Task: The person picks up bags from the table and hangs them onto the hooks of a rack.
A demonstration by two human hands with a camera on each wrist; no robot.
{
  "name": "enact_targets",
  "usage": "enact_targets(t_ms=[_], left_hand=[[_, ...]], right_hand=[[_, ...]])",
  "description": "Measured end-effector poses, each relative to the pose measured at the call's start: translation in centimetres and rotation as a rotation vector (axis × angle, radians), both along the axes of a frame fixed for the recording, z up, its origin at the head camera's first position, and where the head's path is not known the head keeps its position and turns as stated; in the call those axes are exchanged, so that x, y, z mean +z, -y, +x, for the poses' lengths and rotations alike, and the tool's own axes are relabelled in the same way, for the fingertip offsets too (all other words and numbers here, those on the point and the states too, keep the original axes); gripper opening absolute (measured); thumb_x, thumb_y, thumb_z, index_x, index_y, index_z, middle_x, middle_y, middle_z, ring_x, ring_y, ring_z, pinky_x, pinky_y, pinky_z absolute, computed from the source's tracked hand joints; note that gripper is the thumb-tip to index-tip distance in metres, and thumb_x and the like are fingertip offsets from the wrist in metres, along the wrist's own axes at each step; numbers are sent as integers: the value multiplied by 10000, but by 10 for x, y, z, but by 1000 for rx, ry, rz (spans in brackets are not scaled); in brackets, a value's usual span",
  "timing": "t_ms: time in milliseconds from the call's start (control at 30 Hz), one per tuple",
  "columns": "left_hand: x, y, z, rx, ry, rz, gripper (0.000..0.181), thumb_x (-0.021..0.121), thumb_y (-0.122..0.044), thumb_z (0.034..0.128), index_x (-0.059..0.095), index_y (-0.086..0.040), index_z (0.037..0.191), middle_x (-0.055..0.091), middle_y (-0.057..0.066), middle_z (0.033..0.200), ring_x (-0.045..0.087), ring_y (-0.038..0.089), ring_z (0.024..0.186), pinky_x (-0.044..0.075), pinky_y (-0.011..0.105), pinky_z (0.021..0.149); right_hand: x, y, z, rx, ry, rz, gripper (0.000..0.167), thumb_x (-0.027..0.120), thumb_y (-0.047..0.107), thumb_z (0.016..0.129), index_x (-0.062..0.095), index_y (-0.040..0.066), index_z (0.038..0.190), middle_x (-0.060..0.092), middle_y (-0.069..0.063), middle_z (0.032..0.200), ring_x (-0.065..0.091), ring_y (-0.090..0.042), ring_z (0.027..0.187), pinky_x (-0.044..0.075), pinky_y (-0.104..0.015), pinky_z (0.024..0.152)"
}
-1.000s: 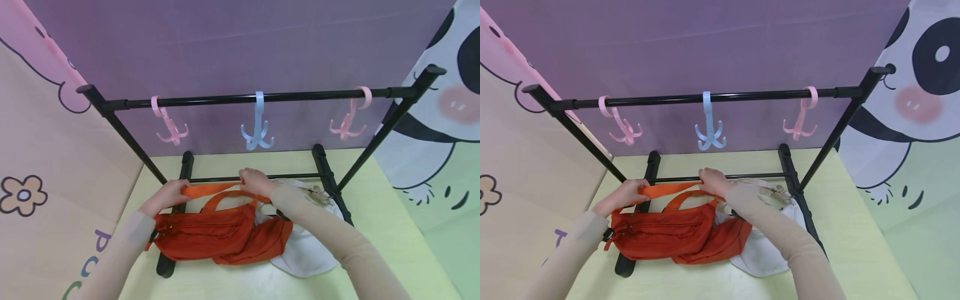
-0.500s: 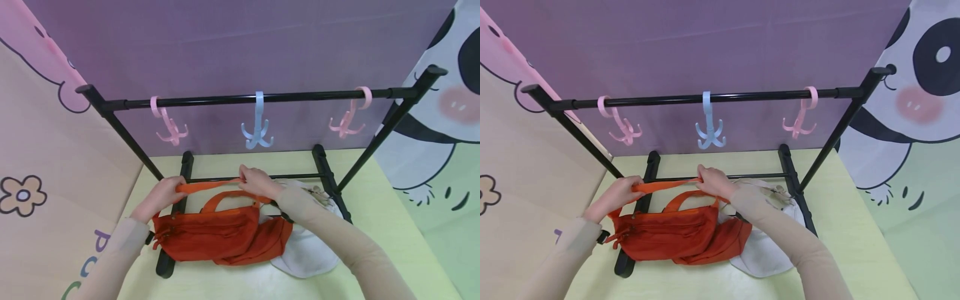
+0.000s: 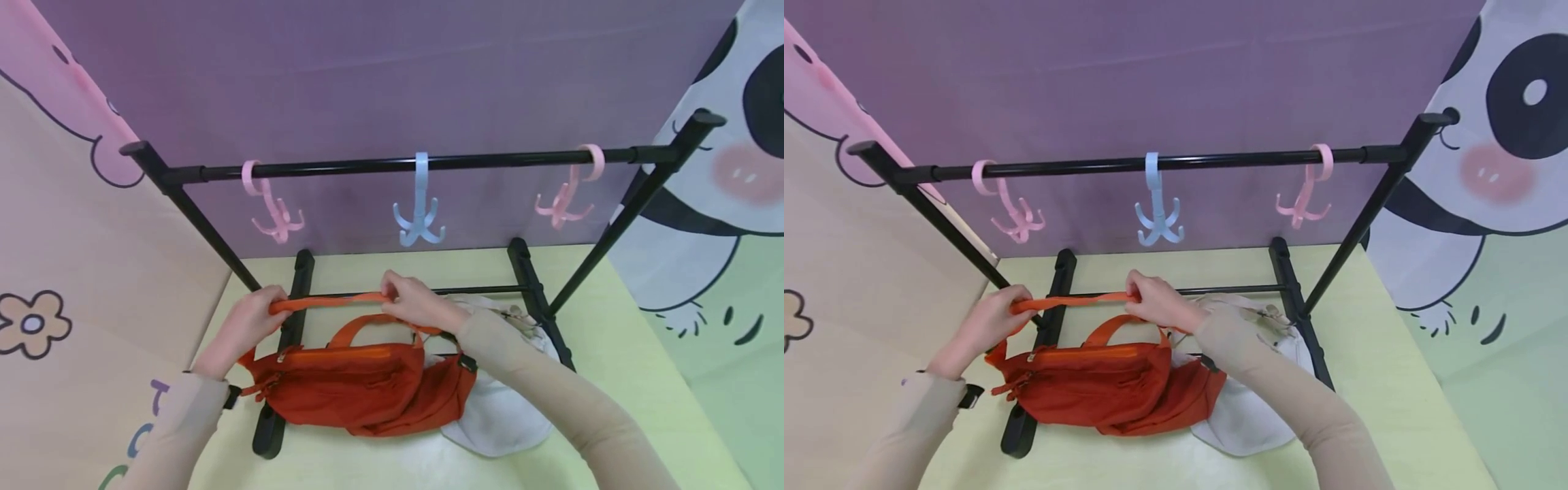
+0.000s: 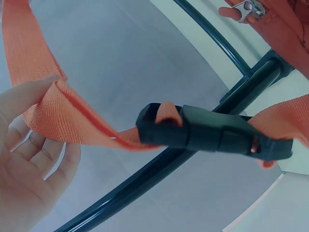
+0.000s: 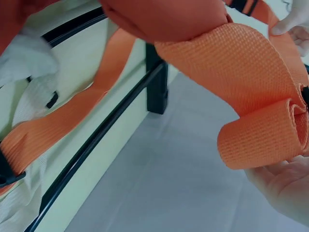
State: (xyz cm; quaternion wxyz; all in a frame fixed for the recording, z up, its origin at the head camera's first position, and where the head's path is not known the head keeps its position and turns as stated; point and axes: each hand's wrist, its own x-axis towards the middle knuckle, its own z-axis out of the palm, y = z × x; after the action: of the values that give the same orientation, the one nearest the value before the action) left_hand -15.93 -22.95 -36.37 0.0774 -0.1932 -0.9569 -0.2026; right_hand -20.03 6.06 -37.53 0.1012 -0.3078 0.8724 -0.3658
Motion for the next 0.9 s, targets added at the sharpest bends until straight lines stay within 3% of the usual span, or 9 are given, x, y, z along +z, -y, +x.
enact_targets(t_ms=[167,400,567,733,900], left_hand=[[5,2,4,11,-25,23,134,654,-4,747,537,-51,792,505,15,662,412,144,549,353,280,508],[16,3,11,43,-43,44,154,635,38,724,525,-40,798,584,63,717,480,167,592,415,319,554],[24,4,16,55,-85,37,180,655,31,698,510,-49,768,546,45,672,441,156,562,387,298,521],[30,5,18,24,-154,73,207,653,72,661,511,-54,742,564,60,700,505,183,605,439,340,561],[38,7,20,23,-139,125,207,630,82,671,526,-47,796,589,70,739,495,172,590,396,265,507]], right_hand=[[6,4,7,10,-12,-83,140,552,86,803,443,92,891,506,-5,727,458,-92,563,404,-222,556],[17,10,17,26,10,-171,161,567,90,826,469,75,954,528,-28,788,502,-107,581,444,-239,502],[27,14,24,42,-20,-198,206,615,181,833,476,93,957,511,-2,789,481,-102,646,441,-234,608],[36,20,28,42,-3,-267,235,614,234,833,482,112,985,523,9,804,495,-108,655,444,-244,607],[44,24,29,0,-30,-331,254,621,236,828,502,119,1019,520,25,940,513,-101,824,451,-246,748]])
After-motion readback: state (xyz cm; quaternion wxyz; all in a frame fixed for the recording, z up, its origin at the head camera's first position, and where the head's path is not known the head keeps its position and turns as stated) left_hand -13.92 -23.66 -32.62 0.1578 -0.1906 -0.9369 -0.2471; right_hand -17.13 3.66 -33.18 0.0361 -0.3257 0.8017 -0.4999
